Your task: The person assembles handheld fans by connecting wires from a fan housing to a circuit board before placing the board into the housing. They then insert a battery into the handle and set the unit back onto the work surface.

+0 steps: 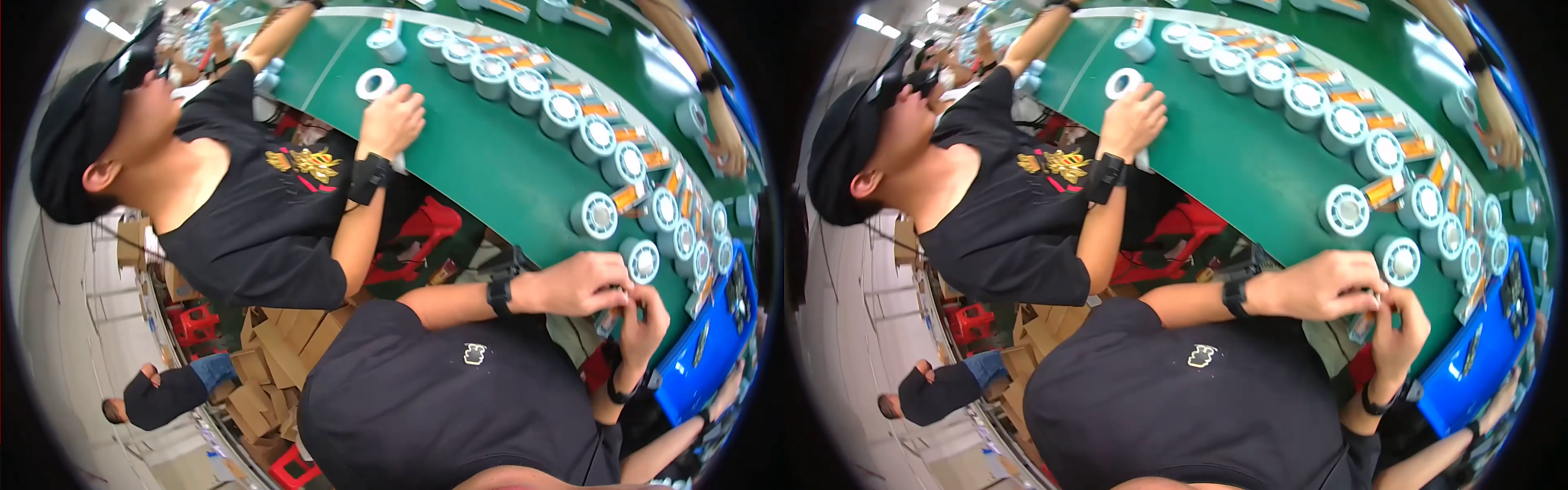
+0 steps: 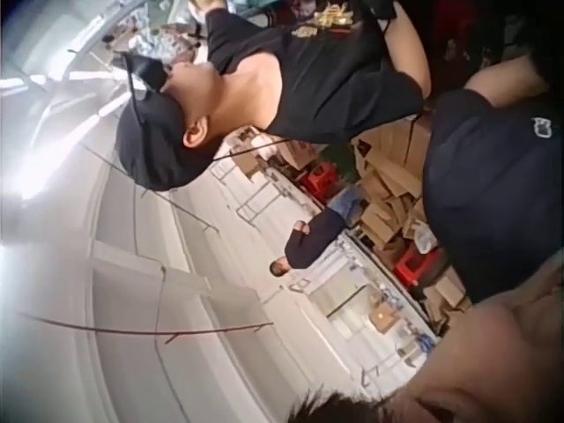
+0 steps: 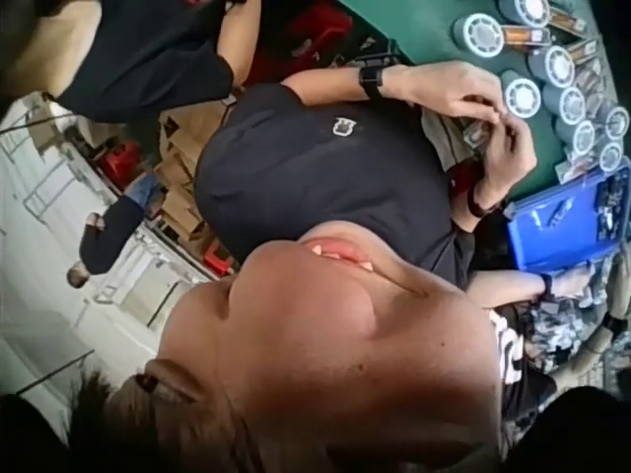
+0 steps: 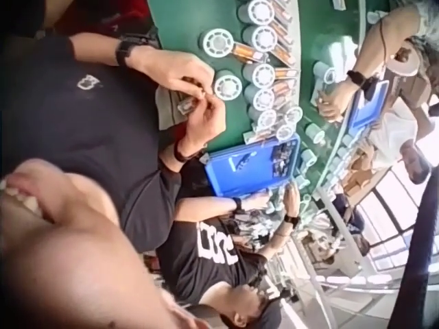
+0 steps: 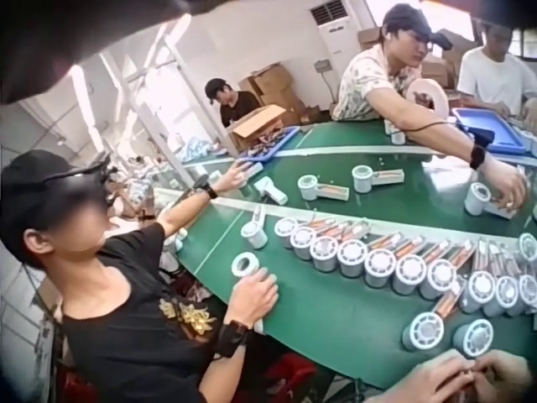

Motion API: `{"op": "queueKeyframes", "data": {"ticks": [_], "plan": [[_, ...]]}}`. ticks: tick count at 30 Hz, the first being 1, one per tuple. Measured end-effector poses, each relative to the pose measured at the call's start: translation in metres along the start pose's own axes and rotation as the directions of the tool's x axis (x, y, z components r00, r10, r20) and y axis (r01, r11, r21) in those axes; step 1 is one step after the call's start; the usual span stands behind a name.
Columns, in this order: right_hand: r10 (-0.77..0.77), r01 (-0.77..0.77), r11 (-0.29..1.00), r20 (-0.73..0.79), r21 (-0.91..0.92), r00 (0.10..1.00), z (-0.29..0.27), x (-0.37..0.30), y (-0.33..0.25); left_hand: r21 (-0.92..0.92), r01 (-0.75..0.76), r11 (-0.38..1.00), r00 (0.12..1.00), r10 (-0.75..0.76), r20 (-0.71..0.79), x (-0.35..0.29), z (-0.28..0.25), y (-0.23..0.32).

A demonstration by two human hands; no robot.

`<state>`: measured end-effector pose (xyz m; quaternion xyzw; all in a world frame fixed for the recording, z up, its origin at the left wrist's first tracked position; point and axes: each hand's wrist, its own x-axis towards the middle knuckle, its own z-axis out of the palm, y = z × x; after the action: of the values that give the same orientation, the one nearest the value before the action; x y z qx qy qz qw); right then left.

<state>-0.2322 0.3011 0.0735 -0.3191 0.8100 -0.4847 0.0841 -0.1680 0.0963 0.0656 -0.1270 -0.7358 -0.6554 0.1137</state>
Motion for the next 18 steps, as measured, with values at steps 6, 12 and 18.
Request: {"op": "queueKeyframes", "data": {"ticks": [6,12,18], "plan": [[0.034,-0.033,0.999,-0.050,0.035,0.998,0.002,-0.001,0.007,-0.027,0.052,0.998,0.988,-0.047,0.149,0.006,-0.006,-0.010],[-0.043,0.044,0.999,-0.038,0.021,0.998,0.008,0.013,-0.008,0.036,0.081,0.996,0.978,-0.086,0.188,0.005,-0.013,-0.007],[0.081,0.051,0.894,-0.273,0.444,0.959,0.015,-0.003,0.006,0.129,0.068,0.989,0.978,-0.091,0.186,0.006,-0.014,-0.007]]}}
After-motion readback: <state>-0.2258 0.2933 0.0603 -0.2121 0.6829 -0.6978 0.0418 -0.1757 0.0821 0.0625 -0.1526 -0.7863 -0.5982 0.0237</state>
